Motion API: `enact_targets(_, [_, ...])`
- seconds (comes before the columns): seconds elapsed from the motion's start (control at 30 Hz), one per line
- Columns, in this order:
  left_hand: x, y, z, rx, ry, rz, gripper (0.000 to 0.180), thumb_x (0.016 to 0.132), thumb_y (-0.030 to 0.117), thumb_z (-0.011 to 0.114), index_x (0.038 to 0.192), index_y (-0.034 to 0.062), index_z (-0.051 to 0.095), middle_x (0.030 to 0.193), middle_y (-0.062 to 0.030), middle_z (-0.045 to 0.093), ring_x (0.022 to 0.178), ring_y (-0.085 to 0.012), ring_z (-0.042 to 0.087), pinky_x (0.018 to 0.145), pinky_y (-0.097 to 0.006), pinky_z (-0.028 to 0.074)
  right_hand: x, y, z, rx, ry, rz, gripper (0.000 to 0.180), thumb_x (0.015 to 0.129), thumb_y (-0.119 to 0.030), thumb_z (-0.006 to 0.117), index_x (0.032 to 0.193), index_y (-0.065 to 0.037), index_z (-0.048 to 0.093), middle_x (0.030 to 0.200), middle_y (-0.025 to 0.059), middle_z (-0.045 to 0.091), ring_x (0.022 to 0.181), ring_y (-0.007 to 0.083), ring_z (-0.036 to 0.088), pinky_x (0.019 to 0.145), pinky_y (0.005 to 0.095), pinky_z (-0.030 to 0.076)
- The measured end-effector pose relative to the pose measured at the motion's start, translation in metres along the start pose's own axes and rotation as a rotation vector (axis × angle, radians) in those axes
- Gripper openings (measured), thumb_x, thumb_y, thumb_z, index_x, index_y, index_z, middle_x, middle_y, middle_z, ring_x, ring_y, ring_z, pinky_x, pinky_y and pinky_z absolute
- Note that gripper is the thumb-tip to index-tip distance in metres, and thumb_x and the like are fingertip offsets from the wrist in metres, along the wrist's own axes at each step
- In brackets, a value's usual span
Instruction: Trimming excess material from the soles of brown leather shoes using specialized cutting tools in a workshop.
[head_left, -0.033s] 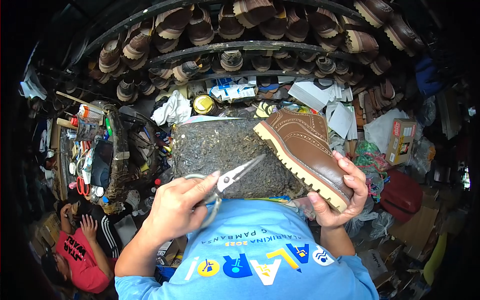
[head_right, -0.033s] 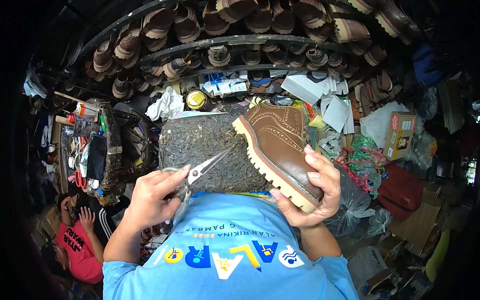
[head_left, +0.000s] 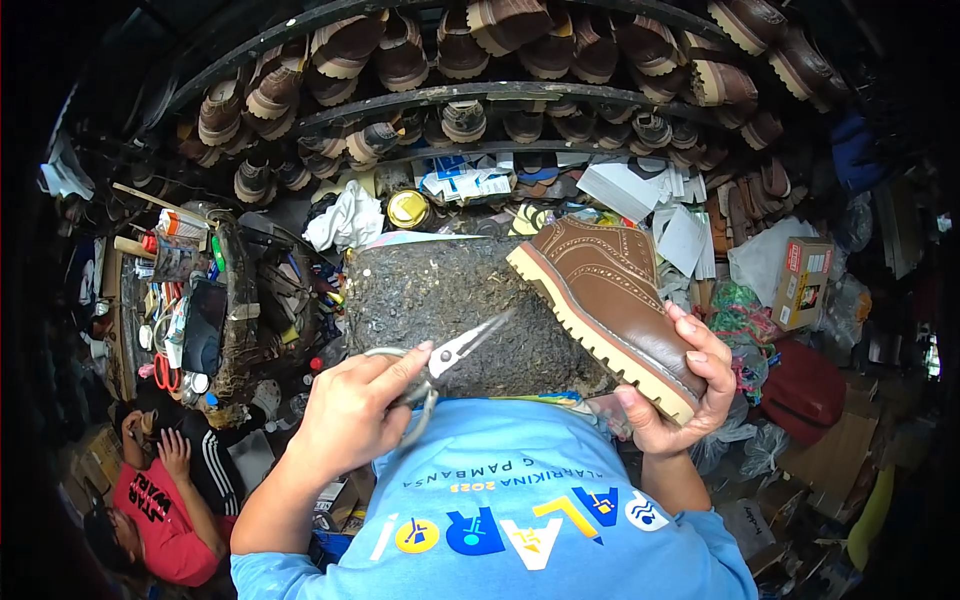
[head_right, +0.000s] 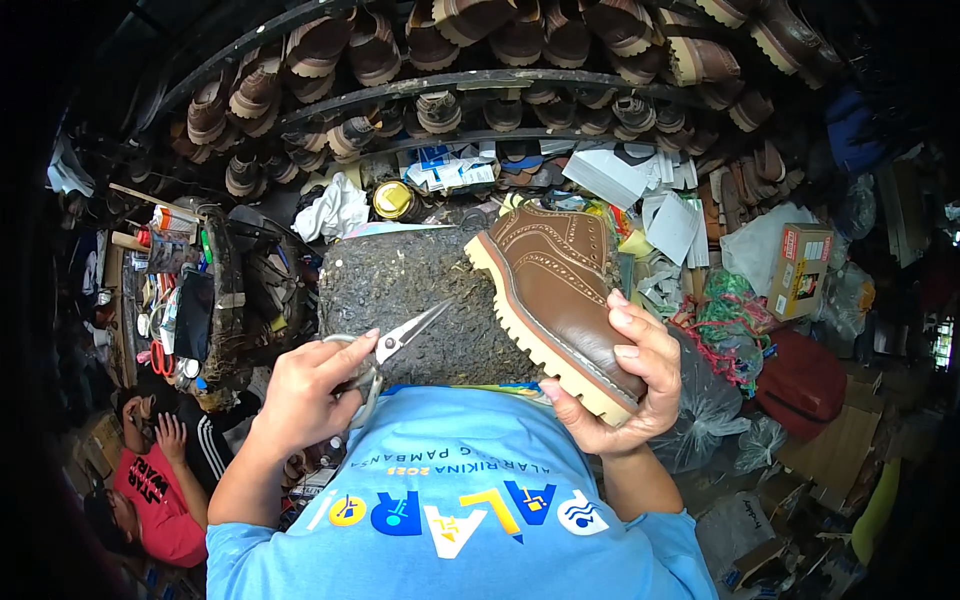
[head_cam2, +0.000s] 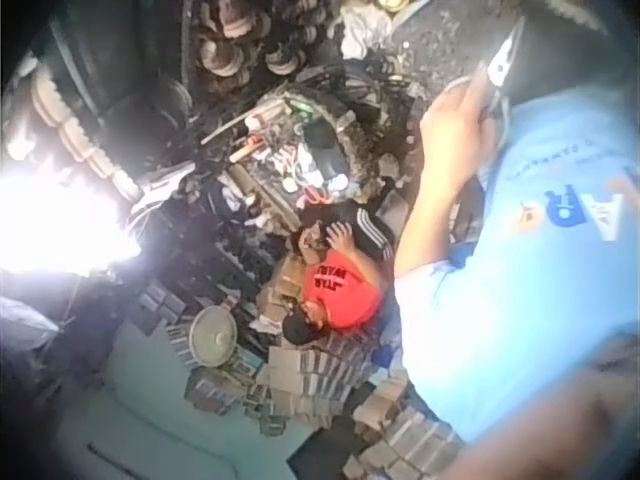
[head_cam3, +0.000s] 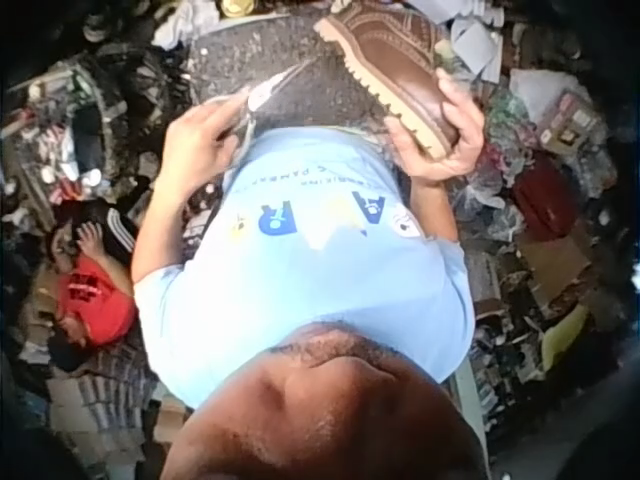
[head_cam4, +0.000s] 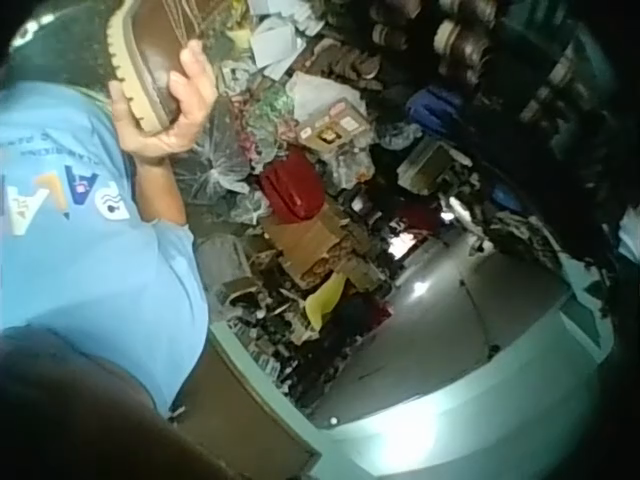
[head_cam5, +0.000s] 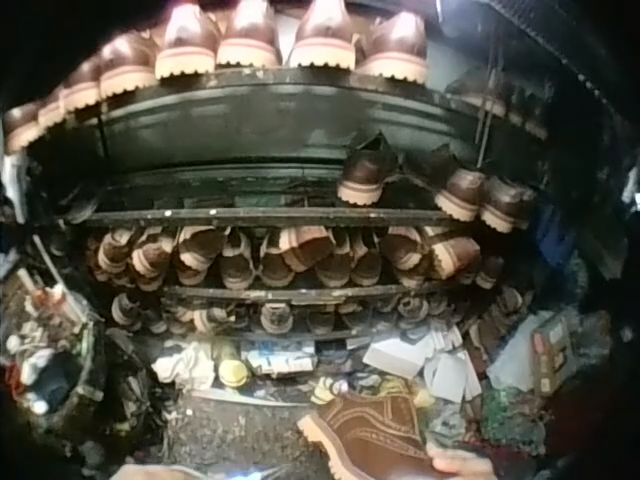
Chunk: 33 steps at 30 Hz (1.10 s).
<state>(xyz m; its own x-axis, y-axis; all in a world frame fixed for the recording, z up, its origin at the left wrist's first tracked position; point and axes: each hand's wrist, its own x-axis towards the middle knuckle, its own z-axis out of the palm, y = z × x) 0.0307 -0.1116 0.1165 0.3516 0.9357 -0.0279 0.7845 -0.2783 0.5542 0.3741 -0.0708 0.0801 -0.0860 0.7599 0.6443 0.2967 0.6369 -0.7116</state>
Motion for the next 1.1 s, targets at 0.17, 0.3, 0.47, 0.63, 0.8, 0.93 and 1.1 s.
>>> enact_targets(0.17, [-0.014,-0.013,0.029,0.119,-0.127,-0.052,0.034,0.079,0.01,0.078,0.112,0.0032,0.074,0.104,-0.0149,0.073,0.088,-0.034,0.072,0.077,-0.042,0.06,0.012,-0.004,0.005,0.054,-0.093,-0.079,0.069,0.069,-0.018,0.095,0.124,-0.011,0.053,0.129,0.0182,0.061,0.123,0.0393,0.062,0.108,0.058,0.05])
enact_targets(0.3, [0.033,0.033,0.024,-0.364,0.234,0.144,0.022,0.079,0.0,0.079,0.102,0.0011,0.076,0.095,-0.0136,0.074,0.082,-0.0287,0.073,0.072,-0.037,0.059,0.02,-0.013,0.011,0.013,-0.152,-0.114,0.063,0.07,-0.022,0.095,0.119,-0.013,0.056,0.124,0.0154,0.064,0.118,0.0377,0.065,0.106,0.0584,0.052])
enact_targets(0.47, [0.058,0.059,0.015,-0.373,0.235,0.221,0.018,0.081,0.0,0.077,0.099,0.0002,0.076,0.09,-0.0119,0.073,0.075,-0.0275,0.072,0.065,-0.036,0.059,0.022,-0.017,0.016,-0.001,-0.181,-0.142,0.061,0.072,-0.024,0.095,0.118,-0.013,0.056,0.123,0.0146,0.064,0.119,0.038,0.065,0.106,0.058,0.052])
enact_targets(0.63, [0.063,0.064,0.004,-0.234,0.118,0.25,0.007,0.083,0.002,0.075,0.088,-0.0003,0.071,0.083,-0.0114,0.07,0.072,-0.0295,0.071,0.064,-0.04,0.059,0.023,-0.02,0.018,-0.005,-0.19,-0.138,0.059,0.073,-0.025,0.094,0.117,-0.013,0.057,0.123,0.0148,0.065,0.119,0.0386,0.065,0.106,0.0583,0.052])
enact_targets(0.8, [0.072,0.069,-0.013,0.005,-0.058,0.304,0.013,0.081,0.008,0.07,0.076,0.0025,0.06,0.074,-0.0108,0.063,0.066,-0.0328,0.067,0.059,-0.044,0.056,0.027,-0.024,0.02,-0.005,-0.243,-0.147,0.059,0.071,-0.024,0.095,0.116,-0.012,0.059,0.124,0.0162,0.066,0.119,0.0393,0.066,0.106,0.0585,0.052])
enact_targets(0.93, [0.091,0.067,-0.021,0.023,-0.113,0.339,0.014,0.078,0.009,0.068,0.072,0.0026,0.057,0.073,-0.012,0.063,0.066,-0.0345,0.067,0.059,-0.046,0.055,0.027,-0.02,0.019,0.004,-0.234,-0.159,0.058,0.072,-0.023,0.094,0.116,-0.012,0.059,0.124,0.0167,0.066,0.119,0.0394,0.066,0.106,0.0585,0.053])
enact_targets(1.1, [0.094,0.027,-0.003,-0.089,0.154,0.212,0.006,0.081,0.005,0.073,0.085,0.0012,0.071,0.082,-0.0137,0.07,0.074,-0.0332,0.071,0.065,-0.043,0.058,0.029,-0.013,0.015,-0.001,-0.174,-0.111,0.059,0.071,-0.018,0.093,0.117,-0.01,0.057,0.127,0.0183,0.064,0.119,0.0392,0.065,0.107,0.0565,0.052])
